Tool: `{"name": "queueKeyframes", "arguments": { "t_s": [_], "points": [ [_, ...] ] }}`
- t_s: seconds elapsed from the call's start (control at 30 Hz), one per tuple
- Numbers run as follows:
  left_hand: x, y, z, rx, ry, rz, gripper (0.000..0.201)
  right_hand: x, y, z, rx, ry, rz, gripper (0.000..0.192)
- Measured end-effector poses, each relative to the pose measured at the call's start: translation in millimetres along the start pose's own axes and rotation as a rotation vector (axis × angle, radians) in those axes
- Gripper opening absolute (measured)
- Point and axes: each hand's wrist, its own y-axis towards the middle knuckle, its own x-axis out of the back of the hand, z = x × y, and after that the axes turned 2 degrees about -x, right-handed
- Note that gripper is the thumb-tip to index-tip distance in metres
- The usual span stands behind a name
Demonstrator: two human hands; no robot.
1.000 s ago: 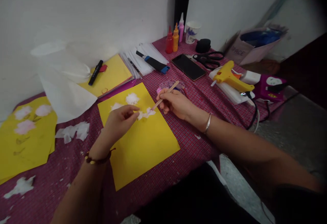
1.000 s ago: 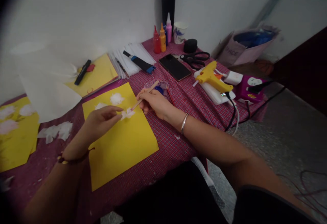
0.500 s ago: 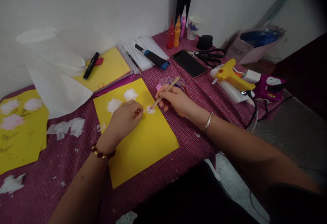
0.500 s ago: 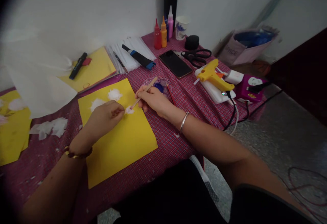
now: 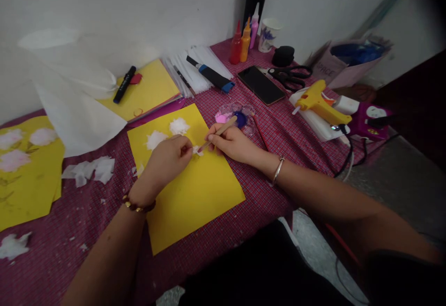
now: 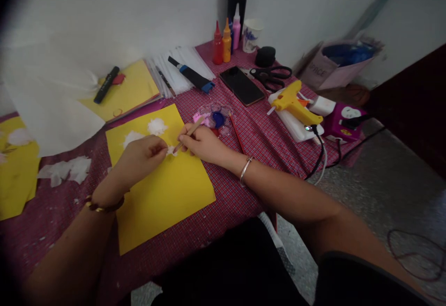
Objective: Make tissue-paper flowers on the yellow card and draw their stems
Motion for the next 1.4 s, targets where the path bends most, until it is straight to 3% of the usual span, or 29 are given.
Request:
{"name": "queueKeyframes", "arguments": {
  "t_s": [0.47,0.6,0.7,0.77,0.9,1.0,1.1,1.23,1.4],
  "points": [
    [6.0,-1.9,-4.7,0.002,0.024,0.001,0.029,-5.5,9.7,-8.7,0.172,-0.186,0.011,0.014],
    [27.1,-14.5,-1.3,0.003,-0.024,-0.087,0.026,-3.0,11.0,-6.7,0.19,-0.17,-0.035,0.018],
    [59.9,-40.3,9.0,0.147,-0.008,-0.226,0.027,0.7,4.0,-2.8,0.177,-0.076,-0.098,0.021],
    [82.5,-64.8,21.4,0.313,0.035,-0.297,0.029,1.5,-3.6,-0.7,0.156,-0.038,-0.114,0.025],
    [107.3,-119.8,58.3,0.573,0.015,-0.379,0.032,-1.0,-14.3,-3.5,0.098,-0.051,-0.016,0.027],
    [100.9,-152.1,85.2,0.666,-0.011,-0.436,0.03,-4.2,-14.6,-9.2,0.102,-0.081,0.02,0.027],
    [79.7,-163.8,97.9,0.665,-0.016,-0.38,0.027,-4.6,-11.7,-14.3,0.069,-0.051,-0.023,0.028],
    [52.8,-152.2,94.2,0.63,-0.041,-0.293,0.029,-1.7,-8.0,-20.3,0.021,0.017,-0.076,0.028],
    [41.7,-126.1,80.9,0.757,0.209,-0.297,0.039,-3.3,-7.7,-20.6,0.017,0.053,-0.078,0.03]
  ]
}}
